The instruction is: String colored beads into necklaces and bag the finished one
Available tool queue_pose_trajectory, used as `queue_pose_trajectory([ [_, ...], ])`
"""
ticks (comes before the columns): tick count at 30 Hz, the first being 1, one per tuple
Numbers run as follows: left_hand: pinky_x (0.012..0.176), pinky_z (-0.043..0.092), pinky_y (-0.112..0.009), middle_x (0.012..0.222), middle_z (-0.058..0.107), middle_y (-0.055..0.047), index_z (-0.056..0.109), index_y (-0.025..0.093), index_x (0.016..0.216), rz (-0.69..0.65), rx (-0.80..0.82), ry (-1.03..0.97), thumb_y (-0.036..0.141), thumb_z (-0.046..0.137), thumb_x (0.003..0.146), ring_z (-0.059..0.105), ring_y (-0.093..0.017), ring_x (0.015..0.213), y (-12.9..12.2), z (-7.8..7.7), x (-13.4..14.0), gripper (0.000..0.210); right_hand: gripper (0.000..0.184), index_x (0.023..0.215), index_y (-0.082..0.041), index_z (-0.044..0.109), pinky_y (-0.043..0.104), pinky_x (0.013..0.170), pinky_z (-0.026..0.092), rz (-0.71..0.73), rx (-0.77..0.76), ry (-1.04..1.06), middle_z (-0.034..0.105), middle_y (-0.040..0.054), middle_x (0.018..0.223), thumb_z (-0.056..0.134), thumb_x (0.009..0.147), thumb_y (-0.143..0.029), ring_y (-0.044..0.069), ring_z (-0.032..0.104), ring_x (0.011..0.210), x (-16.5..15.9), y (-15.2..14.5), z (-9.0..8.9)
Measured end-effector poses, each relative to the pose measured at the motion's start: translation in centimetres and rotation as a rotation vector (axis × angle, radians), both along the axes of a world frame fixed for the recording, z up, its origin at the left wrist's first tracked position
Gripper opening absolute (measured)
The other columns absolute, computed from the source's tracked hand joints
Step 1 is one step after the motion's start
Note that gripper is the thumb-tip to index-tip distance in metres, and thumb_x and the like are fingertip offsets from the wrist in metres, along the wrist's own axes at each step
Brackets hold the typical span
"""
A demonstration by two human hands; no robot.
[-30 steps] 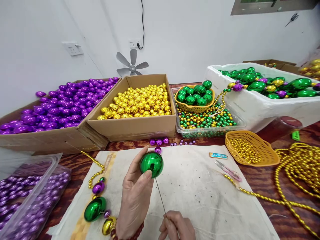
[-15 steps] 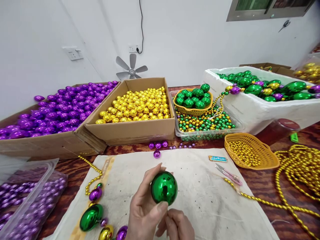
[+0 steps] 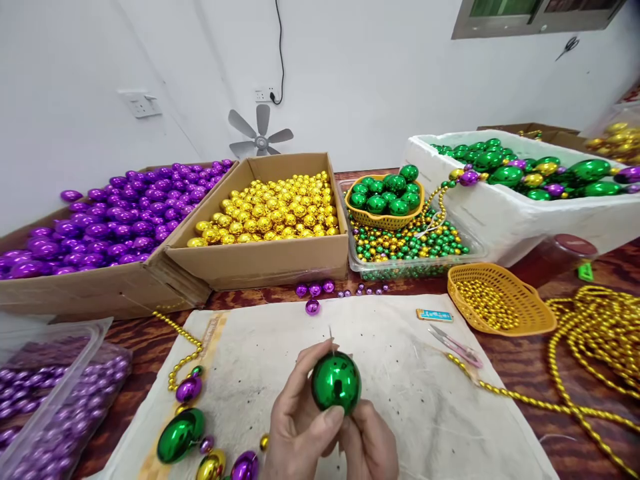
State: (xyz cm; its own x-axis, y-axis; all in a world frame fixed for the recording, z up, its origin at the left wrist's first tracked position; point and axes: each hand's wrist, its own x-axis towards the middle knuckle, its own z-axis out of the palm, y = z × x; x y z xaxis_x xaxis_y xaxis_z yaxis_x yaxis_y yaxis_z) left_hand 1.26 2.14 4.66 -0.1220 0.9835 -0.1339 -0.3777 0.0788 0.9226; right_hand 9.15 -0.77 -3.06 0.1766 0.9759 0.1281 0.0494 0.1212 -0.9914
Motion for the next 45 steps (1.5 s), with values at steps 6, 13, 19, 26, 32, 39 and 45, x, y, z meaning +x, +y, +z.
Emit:
queue_pose_trajectory([
  [6, 0.042, 0.043, -0.017, 0.115, 0.065, -0.010, 0.060, 0.026, 0.125, 0.039, -0.079, -0.016, 0.036, 0.075, 0.071, 0.064, -0.020, 0.077, 1.3, -0.9, -0.2, 0.056, 0.028, 0.093, -0.017, 0.066, 0.020, 0.043, 0.041, 0.196, -0.043, 0.313, 0.063, 0.0009, 0.065, 0.053, 0.092, -0.041, 0.010, 0.059, 0.043, 0.5, 1.2, -0.3],
  [13, 0.079, 0.053, -0.027, 0.117, 0.066, -0.009, 0.063, 0.024, 0.124, -0.208, -0.068, 0.252, 0.038, 0.070, 0.078, 0.064, -0.024, 0.100, 2.5, -2.9, 0.5, 0.048, 0.035, 0.079, -0.013, 0.067, 0.017, 0.039, 0.036, -0.001, -0.305, 0.545, 0.071, 0.0075, 0.066, 0.071, 0.078, -0.048, 0.017, 0.068, 0.050, 3.3, 1.2, -3.3],
  [19, 0.091, 0.047, -0.037, 0.120, 0.060, -0.012, 0.060, 0.021, 0.123, -0.253, 0.222, 1.094, 0.031, 0.043, 0.095, 0.063, -0.024, 0.101, 9.8, -5.4, 1.4, 0.034, 0.037, 0.076, -0.015, 0.058, 0.014, 0.036, 0.026, -0.073, -0.373, 0.482, 0.059, -0.0023, 0.055, 0.067, 0.082, -0.050, 0.006, 0.050, 0.035, 7.6, 0.4, -4.7],
  [26, 0.084, 0.045, -0.040, 0.113, 0.056, -0.016, 0.062, 0.014, 0.106, -0.249, 0.120, 1.435, 0.010, 0.044, 0.089, 0.062, -0.024, 0.090, 17.1, -7.5, 2.8, 0.024, 0.033, 0.093, -0.018, 0.052, 0.014, 0.036, 0.016, -0.007, -0.314, 0.425, 0.038, -0.0098, 0.056, 0.050, 0.094, -0.051, 0.002, 0.024, 0.036, 7.9, -0.6, -5.3],
  [32, 0.081, 0.045, -0.037, 0.112, 0.055, -0.015, 0.059, 0.013, 0.099, -0.211, 0.061, 1.427, 0.007, 0.040, 0.090, 0.061, -0.022, 0.087, 17.9, -8.5, 3.2, 0.023, 0.034, 0.091, -0.016, 0.056, 0.015, 0.039, 0.029, 0.005, -0.292, 0.424, 0.057, -0.0023, 0.065, 0.055, 0.090, -0.050, 0.004, 0.043, 0.038, 8.2, -0.7, -5.7],
  [39, 0.075, 0.052, -0.035, 0.106, 0.061, -0.013, 0.056, 0.015, 0.106, -0.178, 0.116, 1.092, 0.028, 0.046, 0.094, 0.066, -0.024, 0.091, 14.8, -6.0, 2.8, 0.021, 0.033, 0.081, -0.014, 0.059, 0.014, 0.038, 0.035, -0.029, -0.322, 0.457, 0.057, -0.0020, 0.056, 0.063, 0.086, -0.047, 0.007, 0.051, 0.039, 8.8, -0.1, -4.6],
  [45, 0.095, 0.050, -0.038, 0.104, 0.069, -0.009, 0.063, 0.016, 0.110, -0.296, -0.121, -0.068, 0.033, 0.061, 0.088, 0.067, -0.021, 0.098, 8.9, -3.7, 2.3, 0.028, 0.032, 0.084, -0.014, 0.061, 0.015, 0.040, 0.036, 0.050, -0.286, 0.367, 0.053, -0.0036, 0.053, 0.058, 0.090, -0.045, 0.006, 0.045, 0.040, 9.2, -0.4, -3.0],
])
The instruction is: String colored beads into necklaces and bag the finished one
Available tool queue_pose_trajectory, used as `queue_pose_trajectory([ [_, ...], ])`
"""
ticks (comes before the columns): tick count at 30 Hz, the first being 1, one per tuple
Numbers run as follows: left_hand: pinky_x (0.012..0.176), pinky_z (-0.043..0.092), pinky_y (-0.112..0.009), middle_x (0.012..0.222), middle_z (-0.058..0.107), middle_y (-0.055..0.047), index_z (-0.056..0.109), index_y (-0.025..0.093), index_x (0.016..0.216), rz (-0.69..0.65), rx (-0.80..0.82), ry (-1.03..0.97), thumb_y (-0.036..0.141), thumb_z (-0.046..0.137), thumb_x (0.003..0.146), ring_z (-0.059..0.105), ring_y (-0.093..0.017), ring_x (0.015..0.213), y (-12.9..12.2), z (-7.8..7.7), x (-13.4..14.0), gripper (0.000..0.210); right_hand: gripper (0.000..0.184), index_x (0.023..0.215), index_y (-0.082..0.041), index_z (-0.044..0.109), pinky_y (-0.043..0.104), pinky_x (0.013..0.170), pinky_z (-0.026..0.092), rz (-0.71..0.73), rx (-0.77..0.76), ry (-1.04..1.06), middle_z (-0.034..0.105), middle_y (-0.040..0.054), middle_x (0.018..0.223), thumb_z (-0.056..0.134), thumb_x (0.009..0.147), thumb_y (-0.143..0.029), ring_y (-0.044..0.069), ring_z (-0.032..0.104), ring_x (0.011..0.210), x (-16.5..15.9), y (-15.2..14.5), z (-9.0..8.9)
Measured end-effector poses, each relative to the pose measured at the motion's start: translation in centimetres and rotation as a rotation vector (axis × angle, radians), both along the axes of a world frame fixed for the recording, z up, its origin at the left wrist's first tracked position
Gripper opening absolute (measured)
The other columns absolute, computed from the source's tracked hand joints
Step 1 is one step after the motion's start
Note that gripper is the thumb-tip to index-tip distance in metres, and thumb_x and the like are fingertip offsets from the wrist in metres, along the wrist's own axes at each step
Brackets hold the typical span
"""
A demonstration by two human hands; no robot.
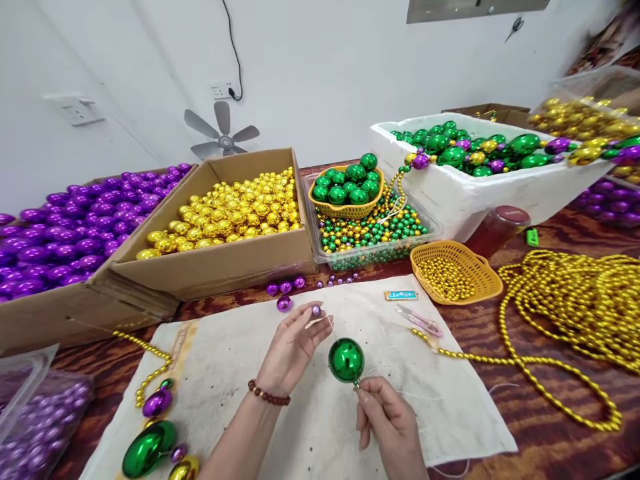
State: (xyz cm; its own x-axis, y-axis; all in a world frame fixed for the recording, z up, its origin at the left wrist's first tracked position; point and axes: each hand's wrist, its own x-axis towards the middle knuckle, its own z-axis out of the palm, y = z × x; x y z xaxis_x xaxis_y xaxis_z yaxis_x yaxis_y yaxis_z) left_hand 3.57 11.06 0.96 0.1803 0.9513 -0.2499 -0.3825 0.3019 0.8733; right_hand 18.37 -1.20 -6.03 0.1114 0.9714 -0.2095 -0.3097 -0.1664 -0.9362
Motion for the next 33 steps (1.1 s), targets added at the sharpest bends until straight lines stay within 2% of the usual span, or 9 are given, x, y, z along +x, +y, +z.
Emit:
queue_pose_trajectory([
  [2, 0.100, 0.047, -0.039, 0.099, 0.070, -0.007, 0.067, 0.016, 0.107, 0.020, -0.118, -0.272, 0.027, 0.065, 0.086, 0.067, -0.020, 0.097, -0.9, 0.4, 0.0, 0.024, 0.032, 0.083, -0.014, 0.062, 0.015, 0.039, 0.034, 0.035, 0.002, -0.036, 0.051, -0.0039, 0.052, 0.058, 0.091, -0.045, 0.006, 0.044, 0.039, 0.1, -0.3, 0.3],
  [4, 0.101, 0.047, -0.039, 0.095, 0.070, -0.006, 0.067, 0.015, 0.108, 0.032, -0.153, -0.362, 0.025, 0.063, 0.088, 0.067, -0.019, 0.095, -1.3, 0.5, 0.0, 0.022, 0.033, 0.082, -0.014, 0.062, 0.015, 0.038, 0.033, 0.057, -0.004, -0.058, 0.050, -0.0043, 0.051, 0.057, 0.091, -0.045, 0.005, 0.042, 0.038, 0.2, -0.6, 0.5],
  [15, 0.096, 0.049, -0.043, 0.094, 0.067, -0.005, 0.067, 0.013, 0.106, 0.016, -0.139, -0.334, 0.021, 0.060, 0.090, 0.066, -0.019, 0.090, -1.2, 0.1, -1.0, 0.019, 0.037, 0.083, -0.014, 0.060, 0.015, 0.037, 0.030, 0.112, -0.070, -0.111, 0.049, -0.0050, 0.051, 0.055, 0.091, -0.050, 0.004, 0.042, 0.036, 0.4, -1.0, 1.0],
  [19, 0.095, 0.048, -0.045, 0.094, 0.065, -0.004, 0.066, 0.016, 0.111, 0.007, -0.089, -0.237, 0.023, 0.061, 0.089, 0.065, -0.020, 0.089, -1.3, 0.1, -1.2, 0.023, 0.035, 0.084, -0.015, 0.059, 0.015, 0.038, 0.032, 0.131, -0.056, -0.123, 0.051, -0.0045, 0.053, 0.053, 0.093, -0.049, 0.005, 0.046, 0.037, 0.1, -0.8, 0.7],
  [22, 0.087, 0.049, -0.037, 0.096, 0.066, -0.006, 0.065, 0.019, 0.114, -0.084, -0.078, -0.042, 0.026, 0.065, 0.087, 0.064, -0.020, 0.091, -1.7, -0.2, -1.2, 0.028, 0.034, 0.087, -0.016, 0.058, 0.016, 0.040, 0.036, 0.098, -0.012, -0.131, 0.055, -0.0032, 0.059, 0.052, 0.093, -0.049, 0.006, 0.049, 0.039, -0.6, -0.2, -0.1],
  [25, 0.080, 0.047, -0.029, 0.104, 0.067, -0.009, 0.069, 0.017, 0.107, -0.145, -0.053, 0.145, 0.031, 0.065, 0.086, 0.060, -0.019, 0.095, -2.0, -0.8, -0.9, 0.026, 0.033, 0.089, -0.017, 0.055, 0.017, 0.040, 0.035, 0.089, 0.015, -0.159, 0.059, -0.0018, 0.064, 0.049, 0.094, -0.049, 0.007, 0.052, 0.038, -1.3, 0.8, -1.2],
  [29, 0.081, 0.043, -0.028, 0.098, 0.067, -0.006, 0.071, 0.017, 0.096, -0.098, 0.058, 0.293, 0.034, 0.066, 0.085, 0.056, -0.016, 0.088, -1.2, -1.1, -0.2, 0.021, 0.030, 0.086, -0.017, 0.053, 0.016, 0.036, 0.032, 0.201, 0.007, -0.220, 0.066, 0.0025, 0.076, 0.044, 0.096, -0.045, 0.009, 0.060, 0.041, -1.0, 1.7, -2.0],
  [31, 0.082, 0.041, -0.028, 0.094, 0.067, -0.005, 0.072, 0.016, 0.091, -0.093, 0.140, 0.344, 0.033, 0.066, 0.085, 0.055, -0.015, 0.087, -0.6, -0.6, 0.3, 0.018, 0.027, 0.087, -0.018, 0.055, 0.017, 0.037, 0.034, 0.268, -0.005, -0.278, 0.068, 0.0035, 0.081, 0.043, 0.096, -0.040, 0.012, 0.065, 0.048, -0.3, 1.6, -1.6],
  [33, 0.080, 0.041, -0.028, 0.090, 0.066, -0.004, 0.071, 0.016, 0.087, -0.084, 0.212, 0.380, 0.032, 0.066, 0.084, 0.054, -0.016, 0.086, -0.1, 0.1, 0.7, 0.017, 0.025, 0.087, -0.019, 0.059, 0.018, 0.042, 0.039, 0.334, -0.005, -0.393, 0.065, 0.0013, 0.074, 0.042, 0.097, -0.034, 0.015, 0.068, 0.056, 0.5, 1.5, -0.9],
])
